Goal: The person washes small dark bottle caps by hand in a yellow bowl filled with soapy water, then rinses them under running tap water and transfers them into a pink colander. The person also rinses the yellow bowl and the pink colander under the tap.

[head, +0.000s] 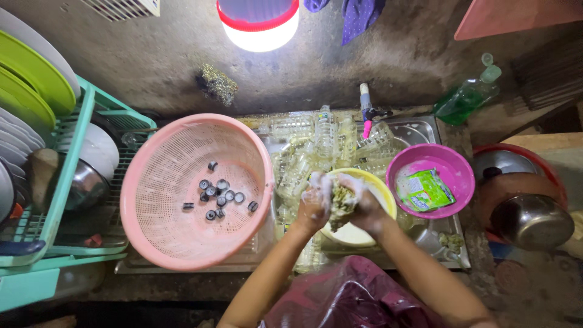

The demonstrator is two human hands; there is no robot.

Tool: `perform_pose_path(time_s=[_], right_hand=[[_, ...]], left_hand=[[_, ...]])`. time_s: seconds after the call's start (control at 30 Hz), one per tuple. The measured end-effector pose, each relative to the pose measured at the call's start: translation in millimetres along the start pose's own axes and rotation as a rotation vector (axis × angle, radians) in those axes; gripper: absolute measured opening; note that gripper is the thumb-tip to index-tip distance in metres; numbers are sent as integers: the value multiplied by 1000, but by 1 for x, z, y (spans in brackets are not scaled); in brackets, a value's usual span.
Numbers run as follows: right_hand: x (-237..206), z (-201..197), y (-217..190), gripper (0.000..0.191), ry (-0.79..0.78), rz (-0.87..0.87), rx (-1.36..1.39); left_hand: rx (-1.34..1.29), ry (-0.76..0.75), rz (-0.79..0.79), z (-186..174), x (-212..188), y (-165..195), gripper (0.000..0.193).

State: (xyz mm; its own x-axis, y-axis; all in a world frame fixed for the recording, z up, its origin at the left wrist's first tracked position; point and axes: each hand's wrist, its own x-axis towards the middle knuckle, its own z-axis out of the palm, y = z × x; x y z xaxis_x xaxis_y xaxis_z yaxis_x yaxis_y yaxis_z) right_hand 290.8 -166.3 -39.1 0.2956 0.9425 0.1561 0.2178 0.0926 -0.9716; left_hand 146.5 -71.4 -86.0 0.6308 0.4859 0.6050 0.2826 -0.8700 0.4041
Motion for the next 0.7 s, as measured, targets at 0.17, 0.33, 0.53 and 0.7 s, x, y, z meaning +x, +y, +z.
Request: perform_pose_path(time_s=[0.17, 0.33, 0.53, 0.7], right_hand=[[-7, 9, -21, 54, -72, -472, -580], [3, 17, -10, 34, -190, -160, -441], [21, 3, -3, 24, 94, 223, 288], [14, 16, 2, 23, 208, -299, -355]], left_hand=[[-511, -126, -516, 28, -3, -38, 16], [-1276, -304, -1326, -3, 9, -32, 22], [-1719, -35, -1406, -28, 28, 7, 31], [-1658, 140, -1696, -22, 36, 22, 27]])
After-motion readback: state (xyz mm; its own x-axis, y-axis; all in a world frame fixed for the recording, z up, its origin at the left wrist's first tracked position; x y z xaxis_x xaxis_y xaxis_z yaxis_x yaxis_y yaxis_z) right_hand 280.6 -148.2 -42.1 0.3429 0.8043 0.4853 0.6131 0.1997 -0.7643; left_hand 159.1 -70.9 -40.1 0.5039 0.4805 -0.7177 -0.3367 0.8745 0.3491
